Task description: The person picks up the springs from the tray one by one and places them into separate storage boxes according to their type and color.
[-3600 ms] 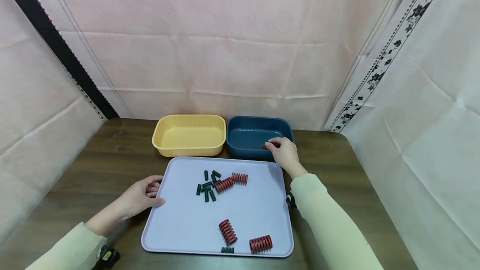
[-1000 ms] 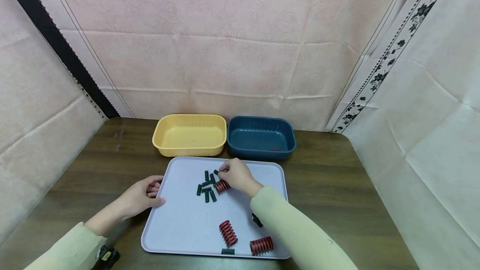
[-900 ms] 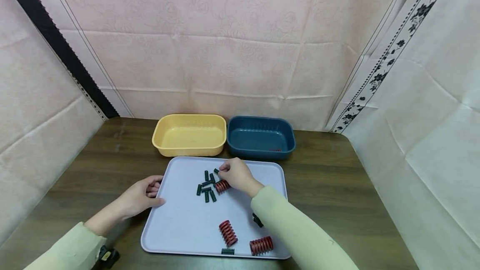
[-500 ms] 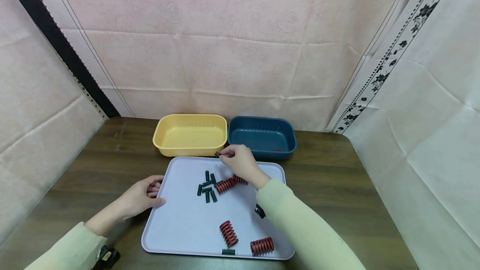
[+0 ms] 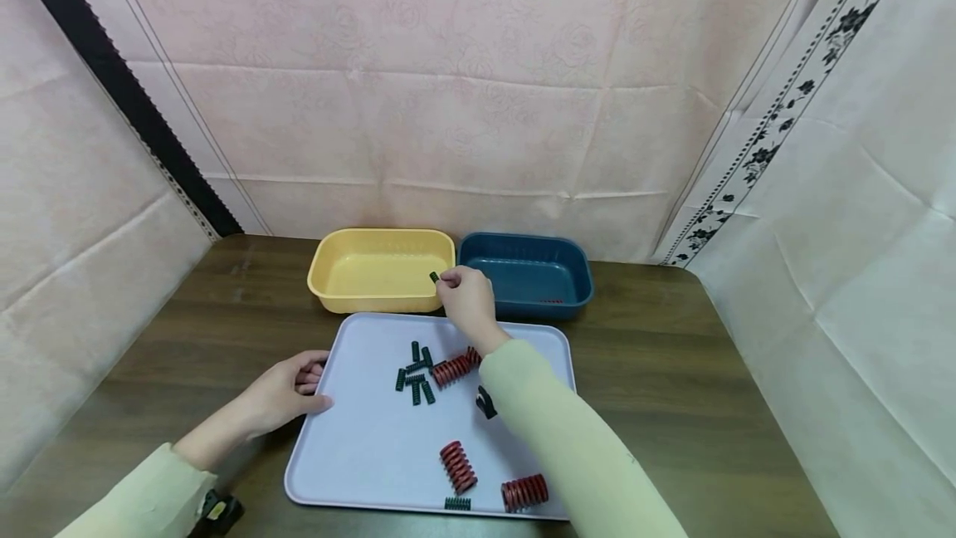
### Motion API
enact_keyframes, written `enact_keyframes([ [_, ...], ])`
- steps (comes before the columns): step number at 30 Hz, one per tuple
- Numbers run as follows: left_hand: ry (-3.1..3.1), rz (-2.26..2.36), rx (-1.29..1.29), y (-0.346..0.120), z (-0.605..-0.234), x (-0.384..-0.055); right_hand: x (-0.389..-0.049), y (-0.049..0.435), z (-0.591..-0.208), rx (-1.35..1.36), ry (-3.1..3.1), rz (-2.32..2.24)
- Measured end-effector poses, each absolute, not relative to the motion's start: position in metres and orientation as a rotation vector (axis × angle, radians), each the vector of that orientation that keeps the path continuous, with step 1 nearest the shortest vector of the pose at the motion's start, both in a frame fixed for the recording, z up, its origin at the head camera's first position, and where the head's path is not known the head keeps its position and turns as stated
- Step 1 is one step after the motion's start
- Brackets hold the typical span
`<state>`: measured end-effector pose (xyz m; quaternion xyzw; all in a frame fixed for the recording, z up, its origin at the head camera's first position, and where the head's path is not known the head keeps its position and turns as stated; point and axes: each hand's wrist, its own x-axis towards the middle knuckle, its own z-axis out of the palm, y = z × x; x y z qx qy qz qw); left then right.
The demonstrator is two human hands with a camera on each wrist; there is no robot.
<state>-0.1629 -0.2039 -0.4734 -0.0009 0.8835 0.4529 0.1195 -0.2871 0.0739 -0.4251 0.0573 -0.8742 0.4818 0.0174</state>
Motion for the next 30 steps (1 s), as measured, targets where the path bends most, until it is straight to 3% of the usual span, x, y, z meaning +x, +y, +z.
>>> enact_keyframes([
  [13, 2.584, 1.333, -0.006, -0.204, -0.477, -0.165, -0.291, 0.064, -0.425, 0.146, -2.711, 1.463],
  [30, 2.587, 1.318, 0.011, -0.206, -0.480, -0.165, -0.263, 0.106, -0.415, 0.490, -2.713, 1.451],
])
